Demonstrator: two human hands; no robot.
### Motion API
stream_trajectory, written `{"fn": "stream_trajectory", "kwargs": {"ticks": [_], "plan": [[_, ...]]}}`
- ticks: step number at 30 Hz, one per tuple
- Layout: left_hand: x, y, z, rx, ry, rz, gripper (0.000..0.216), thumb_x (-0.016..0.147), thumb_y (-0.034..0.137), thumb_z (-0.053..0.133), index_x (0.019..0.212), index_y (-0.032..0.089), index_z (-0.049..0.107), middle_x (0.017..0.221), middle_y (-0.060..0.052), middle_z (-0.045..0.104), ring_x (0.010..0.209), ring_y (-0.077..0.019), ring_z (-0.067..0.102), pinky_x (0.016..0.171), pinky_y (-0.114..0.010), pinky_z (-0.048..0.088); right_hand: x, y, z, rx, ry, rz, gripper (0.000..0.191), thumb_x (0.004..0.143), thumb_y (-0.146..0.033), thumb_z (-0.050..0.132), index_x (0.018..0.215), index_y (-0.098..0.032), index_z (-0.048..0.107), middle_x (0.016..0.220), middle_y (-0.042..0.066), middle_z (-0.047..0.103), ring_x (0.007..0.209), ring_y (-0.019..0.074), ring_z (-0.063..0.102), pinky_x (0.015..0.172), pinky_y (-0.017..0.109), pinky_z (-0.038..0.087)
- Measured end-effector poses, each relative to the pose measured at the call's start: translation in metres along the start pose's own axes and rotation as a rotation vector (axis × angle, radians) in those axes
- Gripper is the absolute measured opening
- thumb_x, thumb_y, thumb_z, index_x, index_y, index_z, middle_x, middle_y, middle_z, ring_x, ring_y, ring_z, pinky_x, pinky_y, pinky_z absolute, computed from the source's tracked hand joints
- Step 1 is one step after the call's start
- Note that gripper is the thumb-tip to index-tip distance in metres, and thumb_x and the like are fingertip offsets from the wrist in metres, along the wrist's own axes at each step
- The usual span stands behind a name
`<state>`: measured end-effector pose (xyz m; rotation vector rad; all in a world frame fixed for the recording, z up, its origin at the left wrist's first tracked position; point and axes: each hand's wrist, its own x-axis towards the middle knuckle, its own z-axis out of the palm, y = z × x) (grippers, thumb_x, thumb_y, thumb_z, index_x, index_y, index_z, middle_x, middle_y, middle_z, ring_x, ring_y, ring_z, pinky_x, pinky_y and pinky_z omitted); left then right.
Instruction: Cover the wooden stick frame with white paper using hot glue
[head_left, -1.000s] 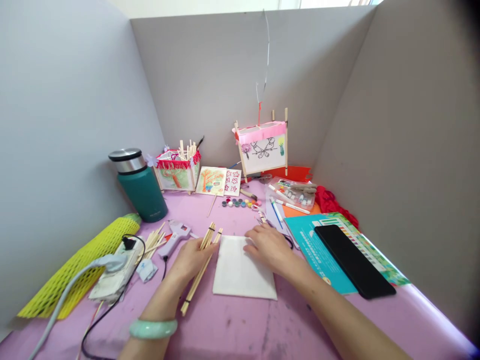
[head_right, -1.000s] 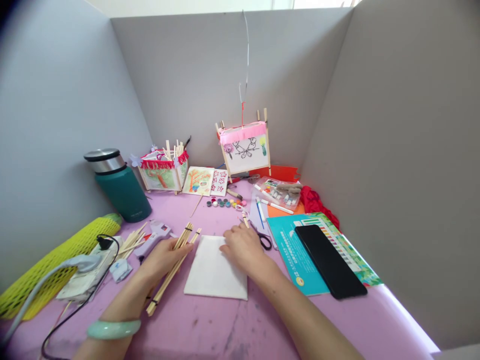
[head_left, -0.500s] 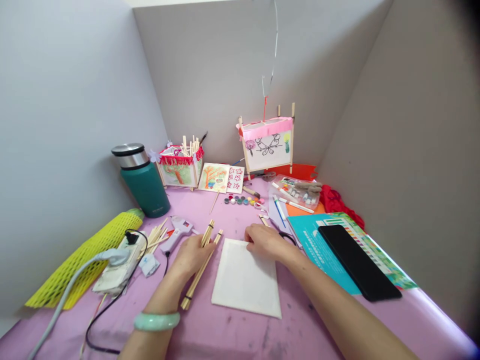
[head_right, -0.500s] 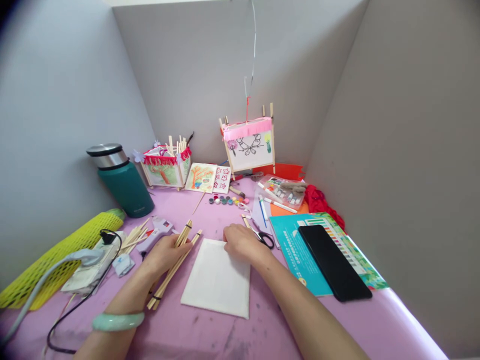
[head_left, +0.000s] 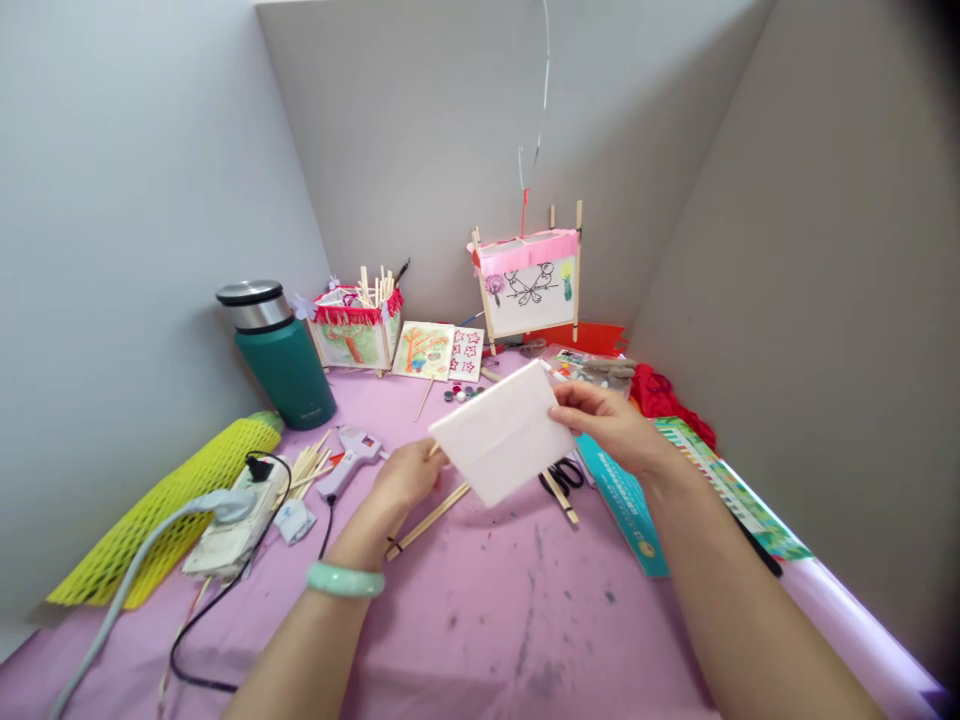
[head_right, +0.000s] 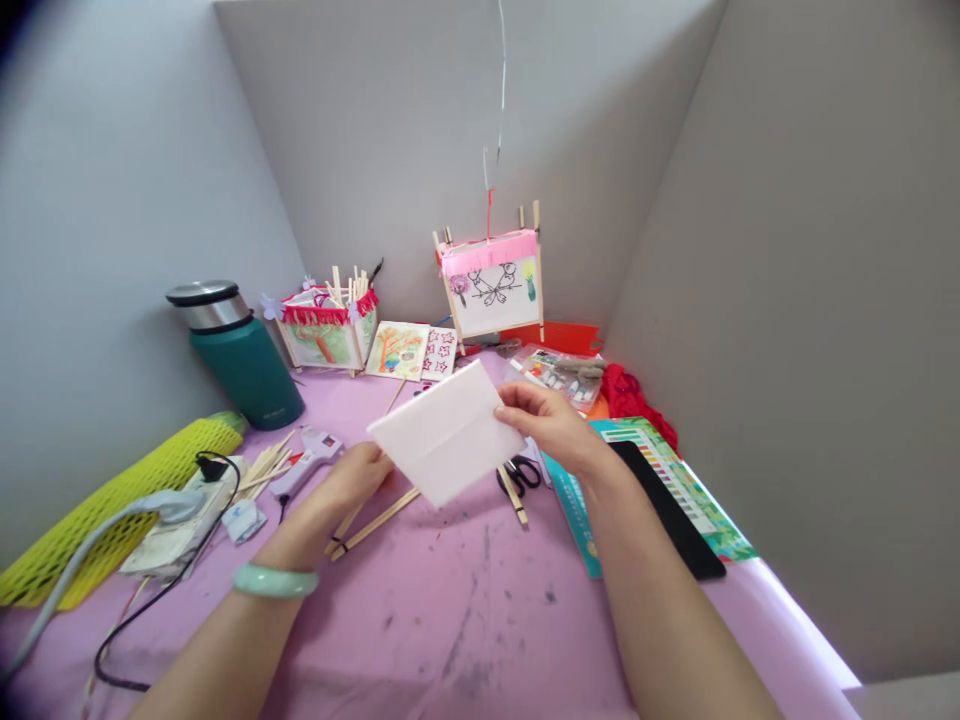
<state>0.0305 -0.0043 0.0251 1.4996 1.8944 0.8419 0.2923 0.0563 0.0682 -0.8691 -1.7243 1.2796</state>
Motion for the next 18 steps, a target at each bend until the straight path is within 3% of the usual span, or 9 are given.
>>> {"fn": "stream_trajectory", "kwargs": {"ticks": [4, 6, 10, 13, 18], "plan": [[-0.022, -0.009, -0.024, -0.163, 0.178, -0.018, 0.041, 0.083, 0.053, 0.039, 0.083, 0.017, 0.059, 0.054, 0.003, 0.052, 0.046, -0.0127, 0.047, 0.048, -0.025, 0.037, 0.017, 0.021, 0.022, 0.158, 0.062, -0.063, 0.025, 0.074, -0.034, 0.069, 0.093, -0.019, 0.064, 0.084, 0.000, 0.064, 0.069, 0.0118, 0.054, 0.061, 0.023, 0.039], [-0.039, -0.013, -0.034, -0.244, 0.195, -0.019, 0.050, 0.083, 0.059, 0.037, 0.095, 0.016, 0.059, 0.065, 0.002, 0.058, 0.040, -0.0084, 0.040, 0.048, -0.026, 0.041, 0.026, 0.030, 0.037, 0.182, 0.049, -0.064, 0.025, 0.074, -0.035, 0.067, 0.094, -0.020, 0.063, 0.085, -0.001, 0.064, 0.069, 0.0114, 0.053, 0.059, 0.023, 0.038], [-0.069, -0.020, -0.043, -0.391, 0.174, -0.072, 0.056, 0.071, 0.063, 0.058, 0.099, 0.015, 0.064, 0.070, -0.002, 0.064, 0.036, -0.0062, 0.036, 0.041, -0.024, 0.036, 0.040, 0.044, 0.060, 0.207, -0.026, -0.061, 0.024, 0.072, -0.036, 0.069, 0.090, -0.020, 0.064, 0.083, -0.001, 0.063, 0.066, 0.0109, 0.052, 0.056, 0.022, 0.036], [-0.082, -0.026, -0.043, -0.338, 0.172, -0.181, 0.060, 0.063, 0.063, 0.067, 0.100, 0.017, 0.066, 0.070, -0.001, 0.065, 0.039, -0.0083, 0.041, 0.039, -0.023, 0.030, 0.043, 0.053, 0.071, 0.217, -0.087, -0.051, 0.023, 0.071, -0.034, 0.070, 0.088, -0.020, 0.065, 0.080, -0.001, 0.063, 0.065, 0.0109, 0.052, 0.056, 0.022, 0.037], [-0.095, -0.025, -0.040, -0.149, 0.259, -0.286, 0.060, 0.059, 0.070, 0.064, 0.090, 0.018, 0.068, 0.045, 0.004, 0.050, 0.042, -0.0128, 0.041, 0.043, -0.025, 0.030, 0.041, 0.061, 0.084, 0.237, -0.138, -0.020, 0.021, 0.071, -0.030, 0.067, 0.089, -0.019, 0.065, 0.081, -0.001, 0.063, 0.065, 0.0105, 0.052, 0.057, 0.023, 0.040]]}}
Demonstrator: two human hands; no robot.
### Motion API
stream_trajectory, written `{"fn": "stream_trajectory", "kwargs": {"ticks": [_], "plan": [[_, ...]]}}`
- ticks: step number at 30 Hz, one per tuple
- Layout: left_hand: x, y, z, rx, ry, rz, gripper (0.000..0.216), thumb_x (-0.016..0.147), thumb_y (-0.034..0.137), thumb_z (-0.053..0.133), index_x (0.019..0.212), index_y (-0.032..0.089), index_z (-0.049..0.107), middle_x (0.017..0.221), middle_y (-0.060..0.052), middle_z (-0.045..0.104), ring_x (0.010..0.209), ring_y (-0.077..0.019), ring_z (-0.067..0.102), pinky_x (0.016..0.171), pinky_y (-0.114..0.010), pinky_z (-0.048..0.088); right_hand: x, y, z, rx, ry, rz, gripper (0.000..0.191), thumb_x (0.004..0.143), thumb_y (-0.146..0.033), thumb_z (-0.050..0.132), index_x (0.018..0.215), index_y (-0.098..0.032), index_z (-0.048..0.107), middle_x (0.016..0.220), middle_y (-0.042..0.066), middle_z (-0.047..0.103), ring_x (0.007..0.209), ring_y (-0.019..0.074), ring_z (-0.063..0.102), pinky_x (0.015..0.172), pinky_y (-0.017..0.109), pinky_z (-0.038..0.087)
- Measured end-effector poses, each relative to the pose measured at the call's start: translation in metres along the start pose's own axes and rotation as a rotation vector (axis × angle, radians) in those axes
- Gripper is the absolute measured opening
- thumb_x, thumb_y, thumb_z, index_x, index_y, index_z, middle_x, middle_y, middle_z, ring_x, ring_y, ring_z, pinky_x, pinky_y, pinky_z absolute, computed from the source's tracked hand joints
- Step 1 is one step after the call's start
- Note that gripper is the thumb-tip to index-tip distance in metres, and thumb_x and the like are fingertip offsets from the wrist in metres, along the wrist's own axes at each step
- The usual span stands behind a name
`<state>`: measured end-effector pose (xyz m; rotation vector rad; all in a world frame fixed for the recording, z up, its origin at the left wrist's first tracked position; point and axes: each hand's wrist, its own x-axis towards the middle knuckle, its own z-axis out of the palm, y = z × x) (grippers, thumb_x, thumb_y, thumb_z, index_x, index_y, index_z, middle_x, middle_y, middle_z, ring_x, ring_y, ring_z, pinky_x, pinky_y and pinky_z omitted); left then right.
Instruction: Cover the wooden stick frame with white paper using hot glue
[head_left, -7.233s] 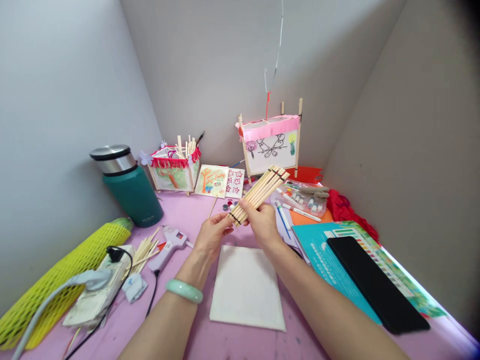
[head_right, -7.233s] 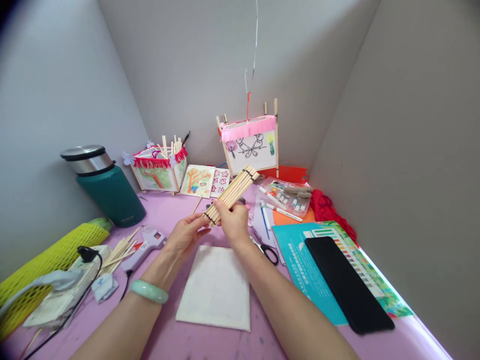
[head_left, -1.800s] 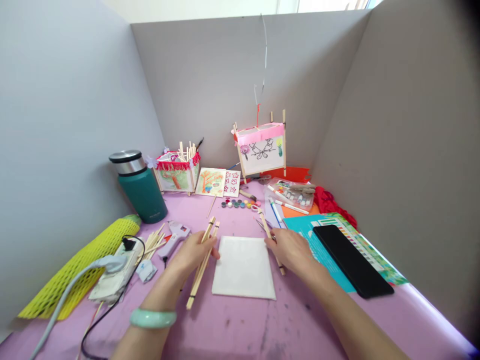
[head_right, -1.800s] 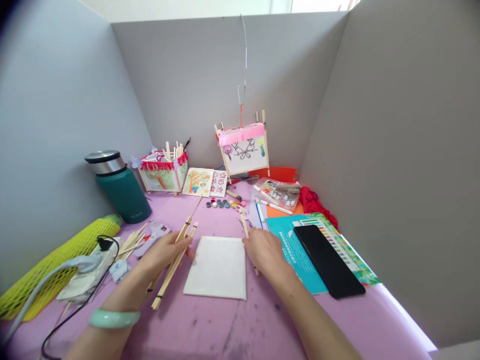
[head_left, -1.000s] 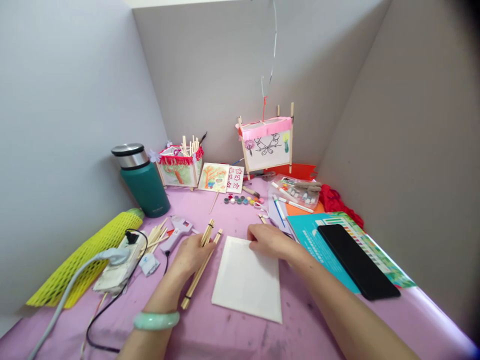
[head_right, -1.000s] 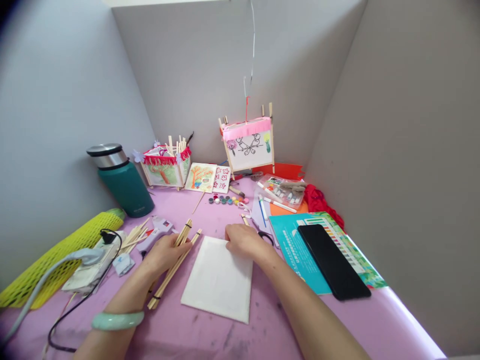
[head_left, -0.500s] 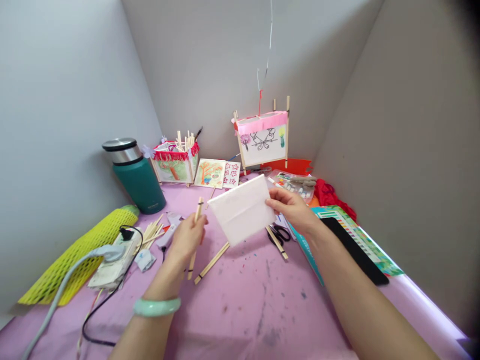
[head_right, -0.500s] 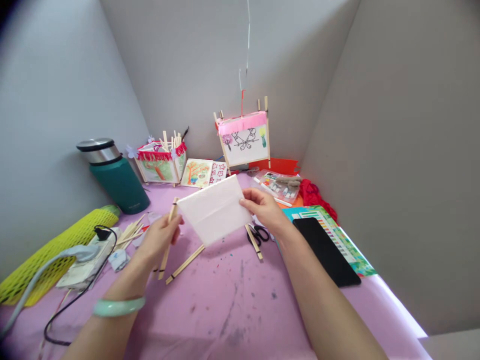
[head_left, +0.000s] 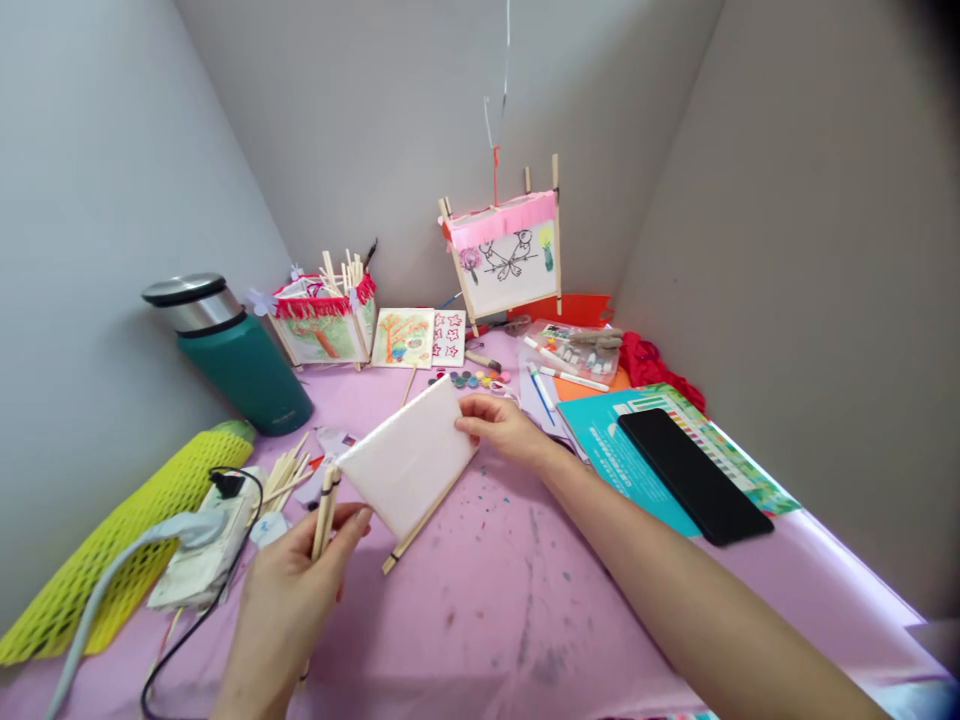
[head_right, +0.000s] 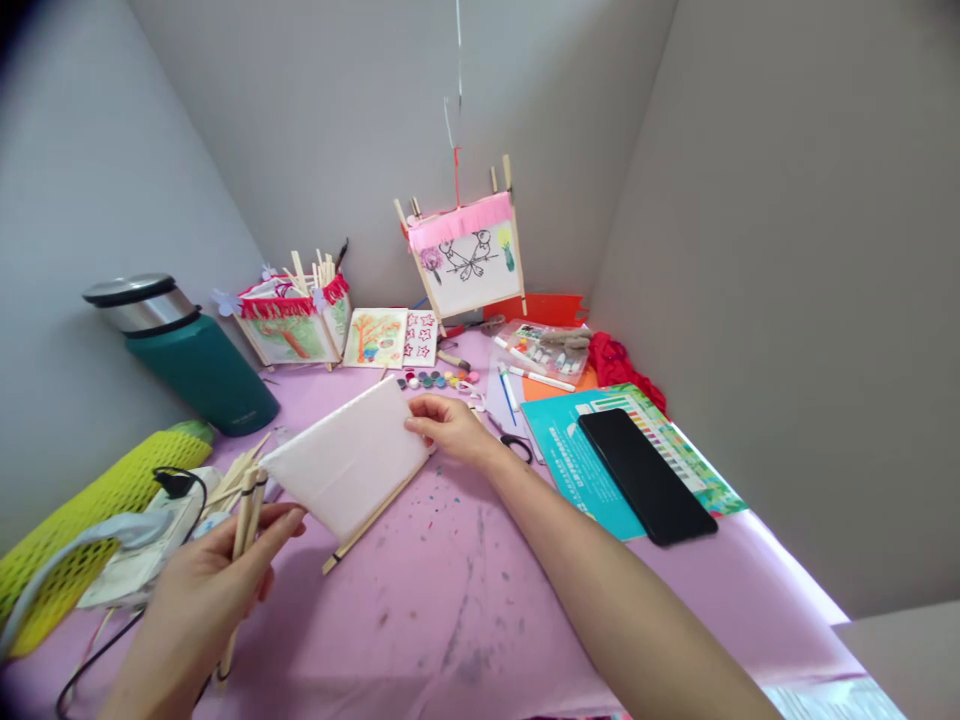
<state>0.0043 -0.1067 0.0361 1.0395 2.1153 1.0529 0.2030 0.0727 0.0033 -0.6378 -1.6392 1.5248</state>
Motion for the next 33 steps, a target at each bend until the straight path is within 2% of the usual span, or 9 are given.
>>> {"fn": "stream_trajectory", "kwargs": {"ticks": [4, 8, 16, 20, 25, 33], "plan": [[-0.007, 0.006, 0.000, 0.054, 0.045, 0.018, 0.059, 0.053, 0.069, 0.066, 0.085, 0.020, 0.067, 0.060, 0.000, 0.063, 0.047, -0.0150, 0.047, 0.047, -0.027, 0.036, -0.002, 0.001, 0.004, 0.003, -0.005, 0.013, 0.018, 0.071, -0.027, 0.066, 0.088, -0.018, 0.066, 0.081, -0.001, 0.064, 0.063, 0.0094, 0.052, 0.056, 0.022, 0.041], [-0.008, 0.008, 0.002, 0.093, 0.024, 0.018, 0.057, 0.053, 0.070, 0.063, 0.083, 0.021, 0.066, 0.070, -0.003, 0.067, 0.055, -0.0181, 0.052, 0.049, -0.029, 0.038, -0.004, 0.002, 0.003, 0.002, 0.003, 0.030, 0.018, 0.072, -0.025, 0.066, 0.089, -0.019, 0.067, 0.079, -0.002, 0.064, 0.061, 0.0090, 0.051, 0.056, 0.022, 0.041], [-0.007, 0.003, 0.005, 0.152, 0.020, 0.058, 0.049, 0.062, 0.065, 0.061, 0.087, 0.022, 0.066, 0.065, 0.000, 0.064, 0.055, -0.0179, 0.053, 0.052, -0.028, 0.037, -0.004, 0.003, 0.004, 0.011, 0.001, 0.013, 0.019, 0.070, -0.027, 0.066, 0.088, -0.019, 0.065, 0.081, -0.002, 0.063, 0.061, 0.0089, 0.051, 0.058, 0.024, 0.043], [-0.007, 0.002, 0.005, 0.154, 0.026, 0.060, 0.046, 0.064, 0.061, 0.062, 0.087, 0.021, 0.066, 0.070, -0.001, 0.067, 0.051, -0.0155, 0.052, 0.050, -0.028, 0.037, -0.005, 0.005, 0.004, 0.010, 0.009, 0.015, 0.020, 0.070, -0.028, 0.066, 0.088, -0.018, 0.065, 0.081, -0.002, 0.063, 0.061, 0.0086, 0.051, 0.058, 0.024, 0.042], [-0.005, -0.002, 0.005, 0.093, -0.007, 0.085, 0.047, 0.068, 0.057, 0.063, 0.098, 0.021, 0.066, 0.074, -0.001, 0.070, 0.043, -0.0121, 0.047, 0.045, -0.026, 0.036, -0.006, 0.005, 0.003, 0.012, -0.002, 0.020, 0.021, 0.070, -0.028, 0.066, 0.089, -0.018, 0.066, 0.080, -0.002, 0.062, 0.063, 0.0097, 0.052, 0.059, 0.024, 0.043], [-0.007, -0.003, 0.006, 0.067, -0.064, 0.088, 0.040, 0.070, 0.054, 0.061, 0.089, 0.020, 0.070, 0.075, -0.003, 0.072, 0.041, -0.0107, 0.044, 0.042, -0.025, 0.033, -0.007, 0.001, 0.003, -0.016, 0.005, 0.023, 0.018, 0.072, -0.027, 0.065, 0.087, -0.019, 0.067, 0.081, -0.001, 0.063, 0.064, 0.0104, 0.053, 0.061, 0.026, 0.044]]}}
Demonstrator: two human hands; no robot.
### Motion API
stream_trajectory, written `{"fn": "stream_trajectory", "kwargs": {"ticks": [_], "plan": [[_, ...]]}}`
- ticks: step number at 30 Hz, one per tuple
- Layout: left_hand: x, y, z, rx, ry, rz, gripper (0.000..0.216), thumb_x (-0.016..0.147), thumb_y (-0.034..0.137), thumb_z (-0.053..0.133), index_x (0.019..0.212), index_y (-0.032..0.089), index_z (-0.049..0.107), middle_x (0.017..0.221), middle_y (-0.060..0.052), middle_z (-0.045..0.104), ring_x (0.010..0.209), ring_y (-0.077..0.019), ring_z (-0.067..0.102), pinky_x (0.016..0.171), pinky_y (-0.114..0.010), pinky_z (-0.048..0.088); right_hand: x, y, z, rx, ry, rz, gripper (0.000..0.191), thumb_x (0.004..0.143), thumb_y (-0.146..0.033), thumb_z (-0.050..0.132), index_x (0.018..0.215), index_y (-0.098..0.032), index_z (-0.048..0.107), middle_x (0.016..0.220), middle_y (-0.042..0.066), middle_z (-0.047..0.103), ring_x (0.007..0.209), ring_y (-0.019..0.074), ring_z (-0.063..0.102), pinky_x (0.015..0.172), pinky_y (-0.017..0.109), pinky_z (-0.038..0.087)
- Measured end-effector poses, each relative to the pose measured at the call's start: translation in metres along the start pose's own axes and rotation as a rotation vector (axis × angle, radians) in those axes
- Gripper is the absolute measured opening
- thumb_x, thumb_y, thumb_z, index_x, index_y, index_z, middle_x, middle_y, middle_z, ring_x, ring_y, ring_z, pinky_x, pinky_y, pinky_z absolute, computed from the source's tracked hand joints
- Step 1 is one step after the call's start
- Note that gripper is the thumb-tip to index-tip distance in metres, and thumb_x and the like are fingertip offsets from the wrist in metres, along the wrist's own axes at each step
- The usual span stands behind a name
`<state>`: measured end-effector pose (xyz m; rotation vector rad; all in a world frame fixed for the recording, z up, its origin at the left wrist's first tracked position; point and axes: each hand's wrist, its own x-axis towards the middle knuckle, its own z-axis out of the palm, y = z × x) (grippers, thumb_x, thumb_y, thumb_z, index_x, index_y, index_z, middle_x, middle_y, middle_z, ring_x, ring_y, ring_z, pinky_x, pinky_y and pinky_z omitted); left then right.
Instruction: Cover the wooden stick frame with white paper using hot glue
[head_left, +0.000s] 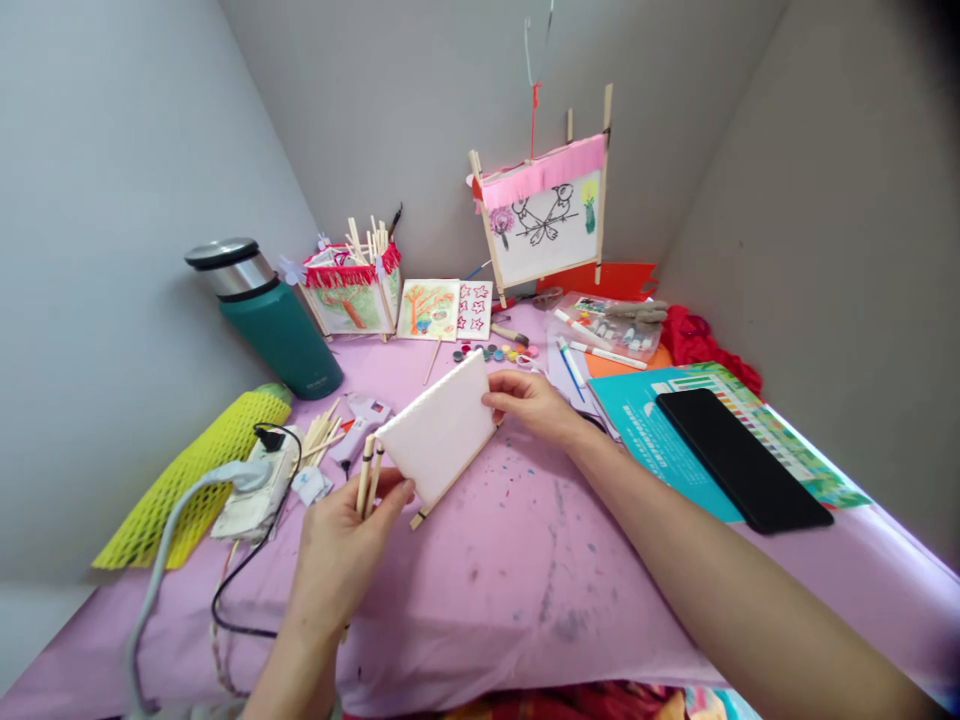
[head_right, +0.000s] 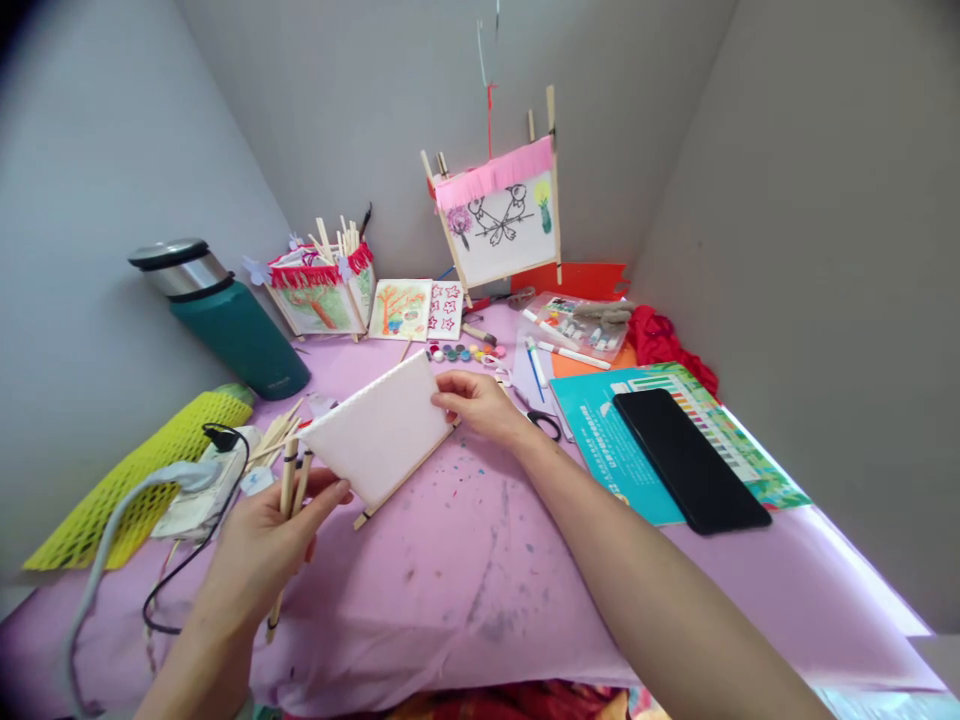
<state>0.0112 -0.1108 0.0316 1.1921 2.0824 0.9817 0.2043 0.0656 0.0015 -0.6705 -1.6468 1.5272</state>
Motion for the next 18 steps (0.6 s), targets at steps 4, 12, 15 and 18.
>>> {"fn": "stream_trajectory", "kwargs": {"ticks": [4, 12, 15, 18], "plan": [[0.001, 0.000, 0.001, -0.015, 0.000, -0.015, 0.040, 0.070, 0.053, 0.061, 0.089, 0.020, 0.070, 0.075, -0.003, 0.072, 0.039, -0.0099, 0.042, 0.040, -0.024, 0.031, -0.001, 0.001, 0.001, -0.006, 0.004, 0.001, 0.018, 0.072, -0.027, 0.065, 0.088, -0.019, 0.067, 0.081, -0.001, 0.063, 0.065, 0.0106, 0.053, 0.061, 0.025, 0.044], [0.000, -0.001, 0.000, -0.011, 0.023, -0.079, 0.048, 0.065, 0.058, 0.064, 0.094, 0.020, 0.070, 0.074, -0.003, 0.072, 0.037, -0.0101, 0.042, 0.038, -0.024, 0.032, 0.000, 0.004, -0.002, -0.038, -0.015, -0.001, 0.020, 0.074, -0.029, 0.064, 0.092, -0.019, 0.068, 0.086, 0.000, 0.066, 0.062, 0.0090, 0.054, 0.060, 0.024, 0.047], [0.000, 0.002, 0.000, -0.039, 0.041, -0.108, 0.054, 0.060, 0.061, 0.066, 0.094, 0.019, 0.069, 0.072, -0.003, 0.072, 0.038, -0.0110, 0.043, 0.039, -0.025, 0.035, 0.000, 0.002, -0.008, -0.066, -0.032, -0.004, 0.023, 0.077, -0.030, 0.062, 0.096, -0.020, 0.070, 0.093, 0.001, 0.068, 0.067, 0.0106, 0.058, 0.063, 0.025, 0.049], [-0.001, 0.005, 0.001, -0.042, 0.049, -0.127, 0.059, 0.055, 0.064, 0.066, 0.093, 0.019, 0.069, 0.071, -0.003, 0.071, 0.039, -0.0112, 0.043, 0.040, -0.026, 0.037, -0.001, 0.001, -0.012, -0.093, -0.047, -0.007, 0.023, 0.077, -0.028, 0.062, 0.096, -0.021, 0.072, 0.098, 0.002, 0.070, 0.078, 0.0139, 0.061, 0.065, 0.025, 0.050]]}}
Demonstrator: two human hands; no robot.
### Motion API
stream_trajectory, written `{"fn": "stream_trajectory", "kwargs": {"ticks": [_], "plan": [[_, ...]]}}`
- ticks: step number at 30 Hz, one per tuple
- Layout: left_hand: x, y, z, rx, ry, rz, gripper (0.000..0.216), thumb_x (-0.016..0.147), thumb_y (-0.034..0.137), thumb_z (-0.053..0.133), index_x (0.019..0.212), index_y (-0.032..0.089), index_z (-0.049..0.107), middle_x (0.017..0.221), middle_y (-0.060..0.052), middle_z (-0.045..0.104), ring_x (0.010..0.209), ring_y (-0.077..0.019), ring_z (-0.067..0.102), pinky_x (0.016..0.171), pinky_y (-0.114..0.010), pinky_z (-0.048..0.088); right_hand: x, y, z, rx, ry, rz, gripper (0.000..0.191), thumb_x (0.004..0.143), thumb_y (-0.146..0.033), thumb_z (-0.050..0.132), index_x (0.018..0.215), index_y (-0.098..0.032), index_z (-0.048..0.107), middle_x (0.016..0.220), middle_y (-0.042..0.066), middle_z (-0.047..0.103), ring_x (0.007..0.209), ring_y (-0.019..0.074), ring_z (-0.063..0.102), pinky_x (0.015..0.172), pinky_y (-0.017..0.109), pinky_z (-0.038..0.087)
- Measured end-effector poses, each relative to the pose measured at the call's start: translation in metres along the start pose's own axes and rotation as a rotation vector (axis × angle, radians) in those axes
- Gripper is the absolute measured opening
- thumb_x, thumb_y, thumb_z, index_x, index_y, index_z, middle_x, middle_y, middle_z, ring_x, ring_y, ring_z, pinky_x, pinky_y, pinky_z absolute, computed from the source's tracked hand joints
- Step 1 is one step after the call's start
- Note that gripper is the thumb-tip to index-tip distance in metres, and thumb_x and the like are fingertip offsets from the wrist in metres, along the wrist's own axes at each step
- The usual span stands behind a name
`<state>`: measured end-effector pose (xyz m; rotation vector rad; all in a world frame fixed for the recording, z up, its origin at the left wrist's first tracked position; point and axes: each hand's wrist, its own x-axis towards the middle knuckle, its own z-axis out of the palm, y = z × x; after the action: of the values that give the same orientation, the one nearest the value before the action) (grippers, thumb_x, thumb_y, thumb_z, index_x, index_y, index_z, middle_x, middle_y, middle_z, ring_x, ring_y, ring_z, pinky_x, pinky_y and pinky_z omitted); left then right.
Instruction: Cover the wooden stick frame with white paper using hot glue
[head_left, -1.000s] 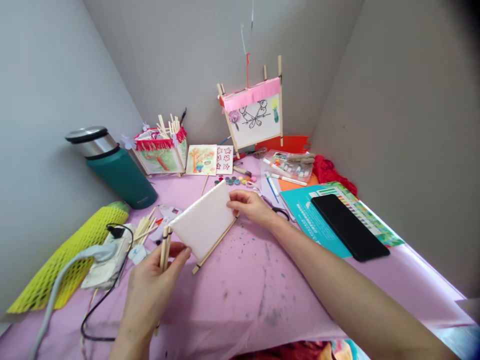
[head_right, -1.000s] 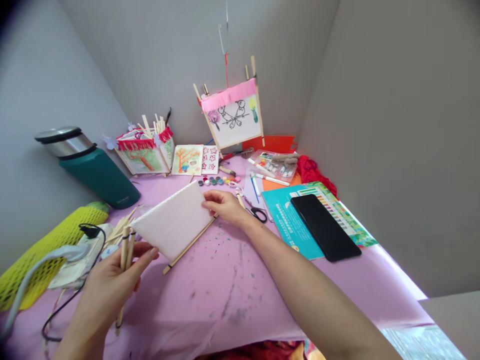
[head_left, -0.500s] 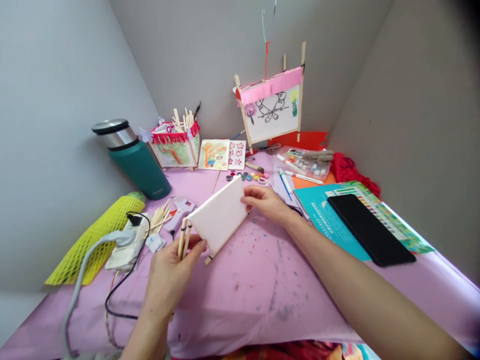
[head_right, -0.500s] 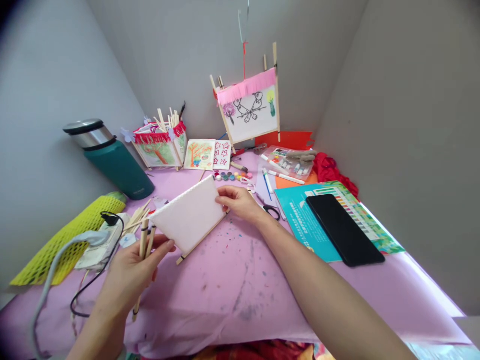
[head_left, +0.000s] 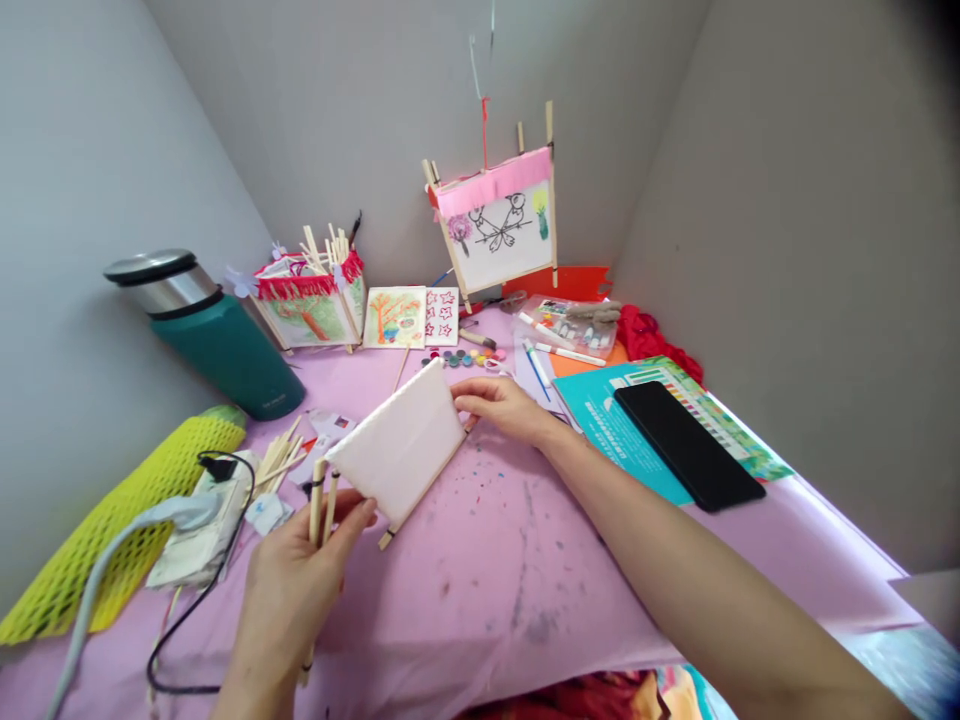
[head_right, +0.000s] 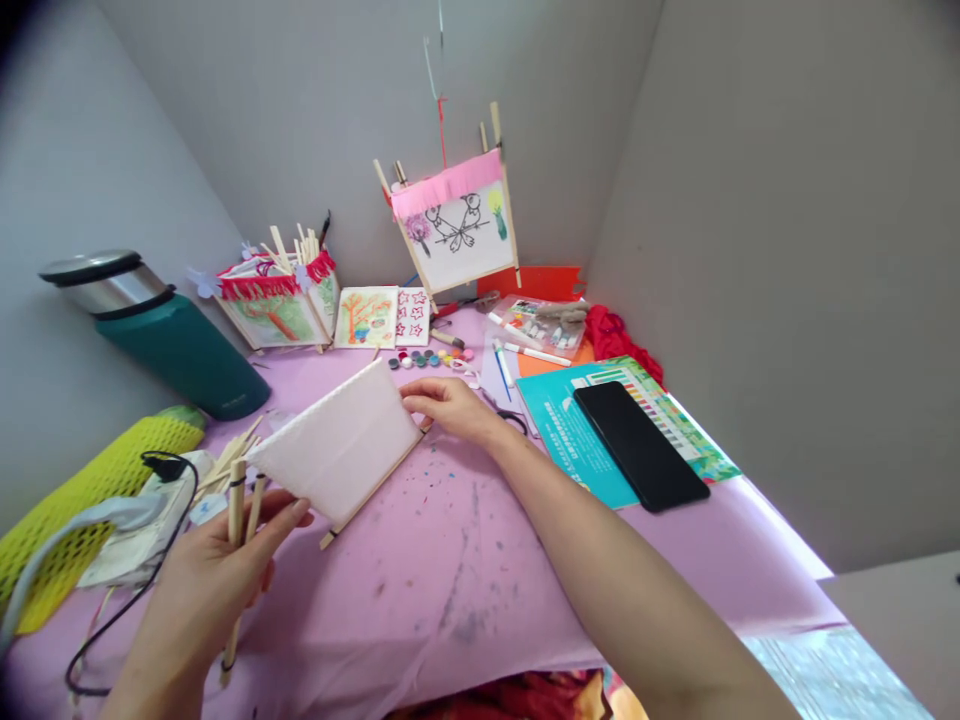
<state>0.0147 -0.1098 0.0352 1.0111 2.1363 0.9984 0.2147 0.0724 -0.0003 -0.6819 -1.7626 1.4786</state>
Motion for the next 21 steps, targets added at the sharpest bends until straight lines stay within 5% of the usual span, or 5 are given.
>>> {"fn": "stream_trajectory", "kwargs": {"ticks": [21], "plan": [[0.002, -0.002, 0.003, 0.024, -0.013, 0.023, 0.059, 0.060, 0.065, 0.065, 0.096, 0.019, 0.066, 0.076, -0.003, 0.072, 0.039, -0.0106, 0.043, 0.040, -0.026, 0.037, 0.000, 0.012, -0.002, -0.029, 0.020, 0.027, 0.020, 0.074, -0.023, 0.063, 0.090, -0.022, 0.075, 0.089, 0.000, 0.072, 0.075, 0.0134, 0.062, 0.068, 0.025, 0.050]]}}
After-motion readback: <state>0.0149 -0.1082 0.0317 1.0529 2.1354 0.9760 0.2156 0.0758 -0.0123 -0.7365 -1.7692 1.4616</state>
